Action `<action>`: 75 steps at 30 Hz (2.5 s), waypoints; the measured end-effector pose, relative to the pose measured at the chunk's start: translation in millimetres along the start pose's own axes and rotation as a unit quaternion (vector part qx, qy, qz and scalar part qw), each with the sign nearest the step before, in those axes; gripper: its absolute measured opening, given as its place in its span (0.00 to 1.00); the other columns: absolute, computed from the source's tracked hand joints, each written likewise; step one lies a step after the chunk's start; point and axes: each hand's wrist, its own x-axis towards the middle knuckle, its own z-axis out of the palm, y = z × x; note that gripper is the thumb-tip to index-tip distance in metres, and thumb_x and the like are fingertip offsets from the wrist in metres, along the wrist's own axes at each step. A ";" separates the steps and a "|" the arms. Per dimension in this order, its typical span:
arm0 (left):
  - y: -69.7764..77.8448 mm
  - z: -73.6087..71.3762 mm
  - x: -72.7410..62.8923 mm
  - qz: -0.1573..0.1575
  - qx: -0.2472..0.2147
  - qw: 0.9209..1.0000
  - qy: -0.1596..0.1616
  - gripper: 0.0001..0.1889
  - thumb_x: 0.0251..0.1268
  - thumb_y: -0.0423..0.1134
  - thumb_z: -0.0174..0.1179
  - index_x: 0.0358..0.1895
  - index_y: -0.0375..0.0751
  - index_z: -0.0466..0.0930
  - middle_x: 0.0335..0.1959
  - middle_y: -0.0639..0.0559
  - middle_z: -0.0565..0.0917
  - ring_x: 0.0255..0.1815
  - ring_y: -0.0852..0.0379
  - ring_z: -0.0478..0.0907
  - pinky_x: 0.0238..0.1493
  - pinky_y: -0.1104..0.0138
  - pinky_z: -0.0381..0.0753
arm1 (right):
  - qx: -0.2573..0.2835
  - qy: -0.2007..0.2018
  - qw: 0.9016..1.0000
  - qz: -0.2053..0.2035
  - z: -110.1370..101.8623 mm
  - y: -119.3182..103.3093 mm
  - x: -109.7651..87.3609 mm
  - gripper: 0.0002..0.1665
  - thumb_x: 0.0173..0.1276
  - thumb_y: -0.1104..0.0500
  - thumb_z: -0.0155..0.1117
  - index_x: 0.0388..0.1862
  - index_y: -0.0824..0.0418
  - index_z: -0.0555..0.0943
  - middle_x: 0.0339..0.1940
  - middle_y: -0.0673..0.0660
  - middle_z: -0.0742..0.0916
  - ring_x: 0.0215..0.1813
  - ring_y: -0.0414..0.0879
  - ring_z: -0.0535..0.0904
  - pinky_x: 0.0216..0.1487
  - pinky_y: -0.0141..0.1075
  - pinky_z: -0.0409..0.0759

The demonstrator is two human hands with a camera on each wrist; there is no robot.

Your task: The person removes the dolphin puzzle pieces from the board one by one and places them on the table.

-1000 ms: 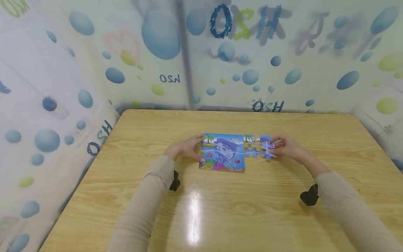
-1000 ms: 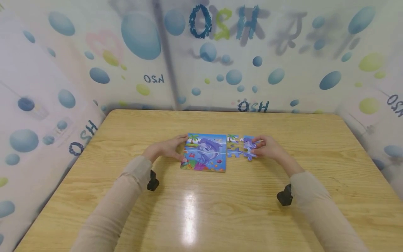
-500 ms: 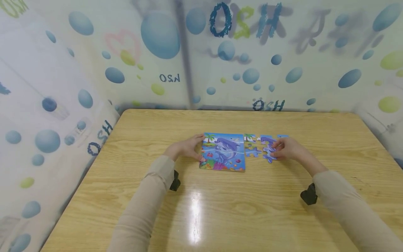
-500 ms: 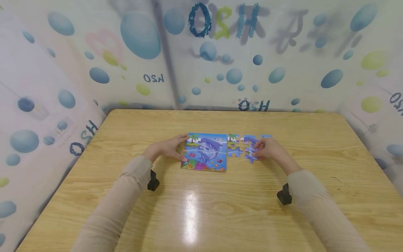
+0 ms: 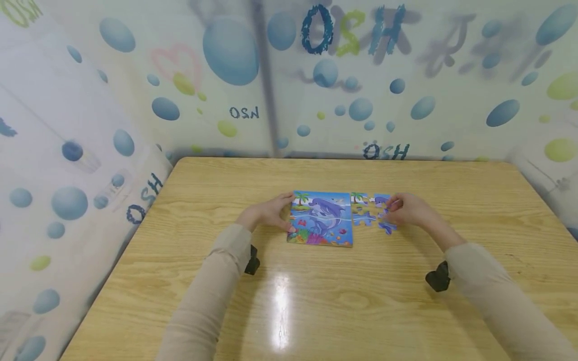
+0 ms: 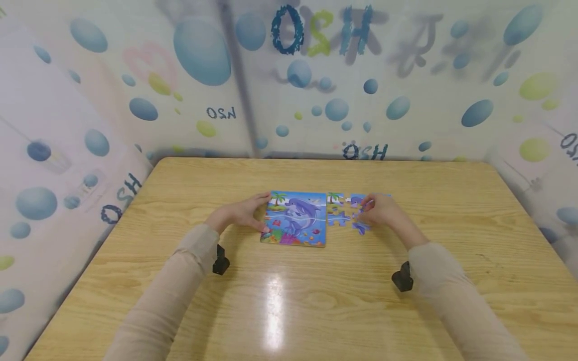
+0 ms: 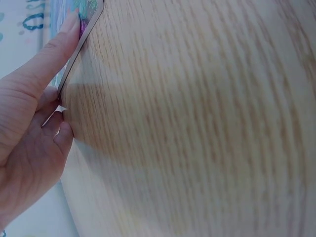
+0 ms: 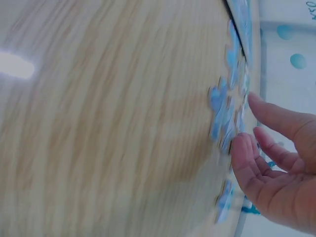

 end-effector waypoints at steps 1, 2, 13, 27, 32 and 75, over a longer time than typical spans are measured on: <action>-0.2 0.0 0.1 0.000 -0.001 1.000 0.000 0.52 0.53 0.46 0.65 0.73 0.40 0.37 0.75 0.48 0.36 0.75 0.47 0.34 0.74 0.53 0.44 | 0.005 0.001 1.000 -0.008 1.3 -2.7 1.1 0.29 0.58 0.53 0.66 0.52 0.70 0.70 0.46 0.67 0.78 0.42 0.51 0.77 0.36 0.34 0.79; -0.4 0.1 0.3 0.000 -0.002 1.000 0.000 0.52 0.53 0.47 0.65 0.73 0.40 0.37 0.75 0.48 0.36 0.75 0.47 0.34 0.74 0.53 0.44 | 0.010 0.002 1.000 -0.016 2.9 -5.5 2.4 0.30 0.58 0.53 0.65 0.53 0.70 0.70 0.47 0.67 0.78 0.42 0.51 0.78 0.36 0.34 0.80; -0.8 0.5 -1.0 -0.008 -0.013 1.000 0.001 0.52 0.52 0.45 0.66 0.73 0.40 0.37 0.75 0.48 0.36 0.75 0.47 0.33 0.75 0.54 0.42 | 0.021 -0.034 0.990 -0.132 34.3 -41.1 26.1 0.30 0.58 0.57 0.66 0.56 0.71 0.71 0.47 0.66 0.79 0.50 0.56 0.76 0.52 0.45 0.78; 0.0 1.2 2.0 -0.007 -0.021 1.000 0.007 0.53 0.51 0.46 0.67 0.73 0.42 0.37 0.75 0.49 0.36 0.75 0.48 0.33 0.75 0.54 0.42 | -0.063 -0.054 0.986 -0.143 52.5 -80.4 35.2 0.31 0.55 0.54 0.69 0.53 0.70 0.73 0.49 0.63 0.80 0.53 0.54 0.75 0.57 0.44 0.75; 0.7 0.3 2.0 0.000 -0.018 1.000 0.005 0.53 0.51 0.46 0.66 0.73 0.41 0.37 0.75 0.49 0.36 0.75 0.47 0.34 0.75 0.54 0.42 | -0.102 -0.067 0.983 -0.135 50.8 -86.0 37.2 0.27 0.54 0.56 0.70 0.49 0.69 0.75 0.49 0.65 0.80 0.53 0.56 0.74 0.57 0.46 0.74; -2.0 0.7 0.4 0.000 -0.009 1.000 0.005 0.52 0.52 0.46 0.66 0.73 0.40 0.36 0.75 0.48 0.36 0.75 0.47 0.33 0.74 0.53 0.43 | -0.081 -0.053 0.980 -0.172 53.8 -84.9 23.9 0.19 0.57 0.66 0.64 0.45 0.59 0.69 0.47 0.63 0.82 0.49 0.56 0.78 0.39 0.38 0.79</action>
